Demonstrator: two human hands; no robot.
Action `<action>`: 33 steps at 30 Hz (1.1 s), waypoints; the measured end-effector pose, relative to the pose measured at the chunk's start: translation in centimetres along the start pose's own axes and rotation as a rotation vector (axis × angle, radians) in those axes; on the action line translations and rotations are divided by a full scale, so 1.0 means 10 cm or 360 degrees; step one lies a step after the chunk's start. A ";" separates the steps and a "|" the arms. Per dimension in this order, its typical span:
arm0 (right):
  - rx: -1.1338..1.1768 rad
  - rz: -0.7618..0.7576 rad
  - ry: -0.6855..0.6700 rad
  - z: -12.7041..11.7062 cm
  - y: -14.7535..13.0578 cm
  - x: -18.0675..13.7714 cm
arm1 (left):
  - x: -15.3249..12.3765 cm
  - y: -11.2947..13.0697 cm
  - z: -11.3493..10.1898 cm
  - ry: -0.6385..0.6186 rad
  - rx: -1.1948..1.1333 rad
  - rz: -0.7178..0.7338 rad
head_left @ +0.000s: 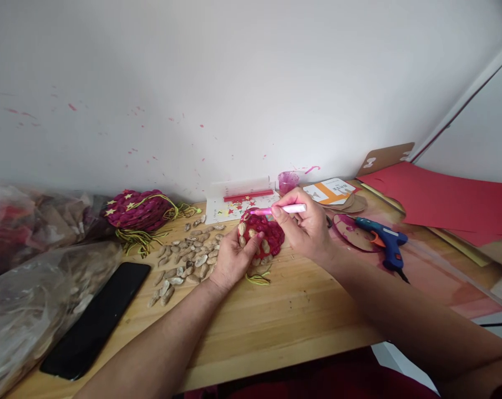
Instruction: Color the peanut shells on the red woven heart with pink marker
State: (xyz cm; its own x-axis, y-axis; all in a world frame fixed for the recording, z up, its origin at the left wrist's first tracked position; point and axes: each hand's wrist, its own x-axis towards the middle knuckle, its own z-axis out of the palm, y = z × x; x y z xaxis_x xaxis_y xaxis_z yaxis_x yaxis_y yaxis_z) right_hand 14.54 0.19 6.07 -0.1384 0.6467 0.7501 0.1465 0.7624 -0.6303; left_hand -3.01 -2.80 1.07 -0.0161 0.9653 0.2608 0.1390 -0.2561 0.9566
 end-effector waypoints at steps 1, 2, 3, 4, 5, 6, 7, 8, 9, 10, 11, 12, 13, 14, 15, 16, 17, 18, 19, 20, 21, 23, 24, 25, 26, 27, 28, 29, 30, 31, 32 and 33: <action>-0.0003 0.0005 0.0012 0.00 0.00 0.00 | 0.00 0.01 0.00 0.0000 -0.0003 0.0000; -0.0002 0.0006 0.0021 0.00 -0.01 0.00 | -0.01 0.02 0.00 0.0000 -0.0003 0.0000; -0.0006 -0.0011 0.0016 0.00 -0.02 -0.01 | -0.01 0.02 0.01 0.0000 0.0004 0.0003; -0.0019 -0.0046 0.0000 0.00 -0.03 -0.01 | -0.01 0.03 0.01 0.0000 0.0017 0.0009; -0.0041 -0.0091 -0.0024 0.00 -0.04 -0.02 | -0.01 0.03 0.01 0.0003 0.0033 0.0017; -0.0068 -0.0132 -0.0050 0.00 -0.04 -0.02 | -0.01 0.02 0.01 0.0009 0.0051 0.0023; -0.0089 -0.0163 -0.0065 0.00 -0.04 -0.02 | -0.01 0.02 0.01 0.0009 0.0065 0.0024; -0.0105 -0.0178 -0.0059 0.00 -0.04 -0.02 | -0.01 0.01 0.00 0.0011 0.0070 0.0024; -0.0109 -0.0173 -0.0038 0.00 -0.03 -0.02 | -0.01 0.00 0.00 0.0011 0.0070 0.0023; -0.0099 -0.0154 -0.0013 0.00 -0.02 -0.02 | -0.01 -0.01 0.00 0.0005 0.0070 0.0022; -0.0082 -0.0134 0.0003 0.00 -0.02 -0.02 | 0.00 -0.02 0.00 0.0002 0.0074 0.0023; -0.0068 -0.0122 0.0006 0.00 -0.02 -0.02 | 0.00 -0.02 0.00 0.0001 0.0084 0.0025; -0.0066 -0.0124 -0.0009 0.00 -0.02 -0.02 | 0.00 -0.03 0.00 0.0005 0.0098 0.0031; -0.0077 -0.0141 -0.0035 0.00 -0.02 -0.02 | 0.00 -0.03 0.00 0.0008 0.0111 0.0037; -0.0096 -0.0167 -0.0058 0.00 -0.02 -0.02 | 0.00 -0.02 0.00 0.0012 0.0116 0.0043; -0.0117 -0.0189 -0.0075 0.00 -0.02 -0.03 | 0.00 -0.02 0.00 0.0015 0.0110 0.0047; -0.0135 -0.0195 -0.0075 0.00 -0.02 -0.03 | 0.00 -0.02 0.00 0.0017 0.0097 0.0047; -0.0140 -0.0185 -0.0060 0.00 -0.02 -0.03 | -0.01 -0.01 0.01 0.0014 0.0079 0.0045; -0.0133 -0.0165 -0.0040 0.00 -0.02 -0.02 | -0.01 -0.01 0.01 0.0009 0.0061 0.0039; -0.0122 -0.0150 -0.0024 0.00 -0.02 -0.02 | -0.01 0.00 0.01 0.0003 0.0047 0.0033; -0.0119 -0.0152 -0.0020 -0.01 -0.02 -0.02 | -0.02 0.00 0.01 -0.0003 0.0036 0.0030; -0.0139 -0.0202 -0.0039 -0.01 -0.01 -0.02 | -0.02 0.00 0.02 -0.0009 0.0028 0.0032; -0.0151 -0.0226 -0.0056 -0.01 -0.01 -0.01 | -0.01 0.01 0.02 -0.0009 0.0025 0.0034; -0.0155 -0.0233 -0.0062 -0.01 -0.01 -0.01 | -0.01 0.01 0.02 -0.0007 0.0021 0.0035; -0.0150 -0.0221 -0.0059 -0.01 0.00 -0.01 | -0.01 0.01 0.02 -0.0008 0.0018 0.0035; -0.0134 -0.0203 -0.0046 -0.01 0.00 -0.01 | 0.00 0.01 0.02 -0.0011 0.0017 0.0031; -0.0115 -0.0185 -0.0037 -0.01 0.01 -0.01 | 0.00 0.01 0.02 -0.0017 0.0023 0.0026; -0.0099 -0.0179 -0.0034 -0.02 0.01 -0.01 | 0.00 0.01 0.02 -0.0020 0.0039 0.0024; -0.0092 -0.0191 -0.0039 -0.02 0.02 -0.01 | -0.01 0.01 0.01 -0.0023 0.0065 0.0025; -0.0092 -0.0213 -0.0051 -0.02 0.02 -0.01 | -0.01 0.01 0.01 -0.0024 0.0095 0.0032; -0.0097 -0.0236 -0.0061 -0.02 0.03 -0.01 | -0.01 0.01 0.01 -0.0023 0.0123 0.0040; -0.0105 -0.0252 -0.0063 -0.02 0.03 -0.01 | -0.01 0.01 0.01 -0.0021 0.0143 0.0049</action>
State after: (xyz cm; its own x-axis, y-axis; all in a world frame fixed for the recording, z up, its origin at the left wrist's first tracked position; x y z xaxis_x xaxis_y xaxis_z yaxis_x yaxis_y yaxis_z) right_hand 14.80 0.37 5.80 -0.2033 0.5198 0.8297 0.1836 0.8526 -0.4892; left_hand -2.91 -2.95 1.09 0.0024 0.9578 0.2874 0.2278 -0.2804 0.9325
